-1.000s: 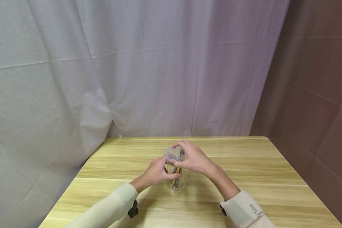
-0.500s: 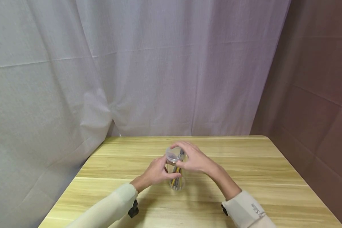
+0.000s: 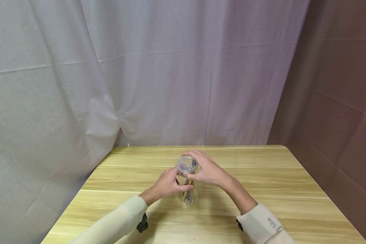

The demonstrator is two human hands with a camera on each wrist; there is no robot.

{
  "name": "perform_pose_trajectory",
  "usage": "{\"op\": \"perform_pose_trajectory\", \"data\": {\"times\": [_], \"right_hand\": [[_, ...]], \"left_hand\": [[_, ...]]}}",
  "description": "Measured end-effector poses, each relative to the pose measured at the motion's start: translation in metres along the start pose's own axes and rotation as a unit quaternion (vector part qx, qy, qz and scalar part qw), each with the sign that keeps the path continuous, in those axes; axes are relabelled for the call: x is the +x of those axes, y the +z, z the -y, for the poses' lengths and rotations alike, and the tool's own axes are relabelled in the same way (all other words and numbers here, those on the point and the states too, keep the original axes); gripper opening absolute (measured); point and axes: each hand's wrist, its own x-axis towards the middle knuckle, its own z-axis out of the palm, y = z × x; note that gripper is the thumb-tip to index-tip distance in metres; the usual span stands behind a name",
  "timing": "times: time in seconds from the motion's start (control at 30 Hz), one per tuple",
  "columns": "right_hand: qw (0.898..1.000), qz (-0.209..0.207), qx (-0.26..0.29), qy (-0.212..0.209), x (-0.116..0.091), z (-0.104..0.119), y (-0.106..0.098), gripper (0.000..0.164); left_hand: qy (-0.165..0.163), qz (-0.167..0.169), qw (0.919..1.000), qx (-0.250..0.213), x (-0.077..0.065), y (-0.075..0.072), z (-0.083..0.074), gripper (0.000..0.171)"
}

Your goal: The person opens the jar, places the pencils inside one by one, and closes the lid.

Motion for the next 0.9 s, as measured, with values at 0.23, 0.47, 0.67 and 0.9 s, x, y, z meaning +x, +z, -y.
{"op": "perform_pose_trajectory", "data": {"times": [0.23,0.47,0.67,0.9], "right_hand": [[1.0,0.021,0.018,0.008,0.0018,0.0014,-0.0049,0.058],[0.999,-0.043,0.002,0.019,0.0025,0.0063,0.0026,0.056],[1.0,-0.014,-0.009,0.015,0.0045,0.0093,0.0026,0.061],[0.999,0.032,0.01,0.014,0.0042,0.0063,-0.0014,0.062]], "left_hand": [[0.001,0.004,1.0,-0.001,-0.0008,-0.0011,0.0005,0.087],[0.004,0.012,0.9999,0.001,0.0,-0.0034,-0.0007,0.091],[0.005,0.012,0.9999,0.005,0.0007,-0.003,-0.0006,0.085],[0.008,0.01,0.9999,0.007,-0.0008,-0.0008,-0.002,0.084]]}}
